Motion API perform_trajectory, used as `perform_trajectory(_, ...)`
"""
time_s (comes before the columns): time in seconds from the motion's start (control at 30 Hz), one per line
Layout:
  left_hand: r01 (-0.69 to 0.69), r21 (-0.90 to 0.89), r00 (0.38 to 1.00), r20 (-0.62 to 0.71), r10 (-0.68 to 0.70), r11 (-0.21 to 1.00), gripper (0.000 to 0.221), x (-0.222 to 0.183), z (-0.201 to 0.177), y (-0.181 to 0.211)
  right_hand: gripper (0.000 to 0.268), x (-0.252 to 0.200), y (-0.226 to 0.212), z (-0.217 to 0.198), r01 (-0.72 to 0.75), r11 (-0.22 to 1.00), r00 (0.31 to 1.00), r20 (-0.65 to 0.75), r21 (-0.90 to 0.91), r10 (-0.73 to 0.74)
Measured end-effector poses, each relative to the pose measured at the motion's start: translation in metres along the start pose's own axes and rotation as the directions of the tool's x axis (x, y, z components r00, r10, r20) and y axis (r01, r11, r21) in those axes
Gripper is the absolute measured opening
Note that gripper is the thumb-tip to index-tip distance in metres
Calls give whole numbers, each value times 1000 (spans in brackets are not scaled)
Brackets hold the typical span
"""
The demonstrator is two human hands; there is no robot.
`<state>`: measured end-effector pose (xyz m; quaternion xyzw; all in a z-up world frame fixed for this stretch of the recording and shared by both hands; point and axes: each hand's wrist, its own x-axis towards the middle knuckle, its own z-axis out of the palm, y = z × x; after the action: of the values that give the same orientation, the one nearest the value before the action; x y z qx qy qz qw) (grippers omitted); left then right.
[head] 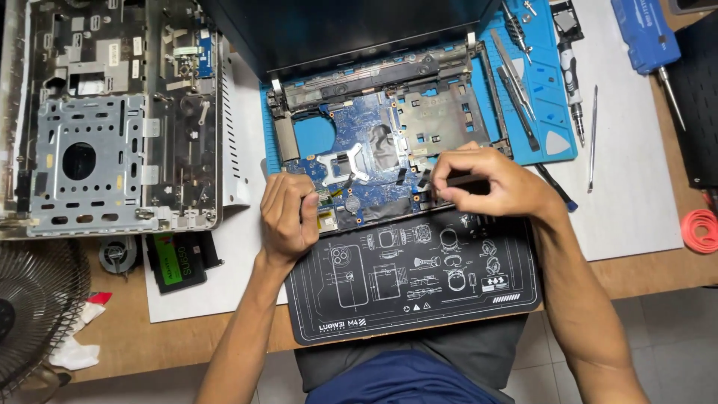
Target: Reconnecting internal motherboard ribbon cables and reassembling the laptop chassis.
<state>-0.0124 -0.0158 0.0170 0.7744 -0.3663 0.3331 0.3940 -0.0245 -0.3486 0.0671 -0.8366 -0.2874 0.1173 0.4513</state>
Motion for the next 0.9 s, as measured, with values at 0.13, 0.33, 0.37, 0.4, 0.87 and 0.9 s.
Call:
perform_trajectory(0.13, -20, 6, 999, 33, 20, 1000, 33, -3, 3, 1, 14, -14, 12, -21, -49, 918, 999, 42, 393, 35)
perform_trajectory(0.33, 3, 0, 999, 45, -3, 1000, 32, -3, 2, 1, 12, -20, -9, -43, -177, 918, 945, -199, 354, 259)
perform_trajectory(0.37, -4, 0, 999, 43, 4, 1000, 32, -3, 3, 1, 12, -21, -8, -43, -172, 920, 945, -206, 352, 255)
perform_trajectory(0.4, 1, 4, 999, 51, -1, 1000, 32, -3, 4, 1, 15, -21, -7, -43, -199, 923, 934, -220, 330, 281)
perform_trajectory(0.87, 100, 70, 988, 107, -107, 993, 26, -3, -1, 6, 25, -34, -13, -63, -348, 931, 934, -41, 110, 354)
perform_trajectory(0.9, 105, 85, 988, 103, -113, 991, 26, -3, -2, 5, 21, -36, -12, -64, -348, 937, 932, -97, 27, 349)
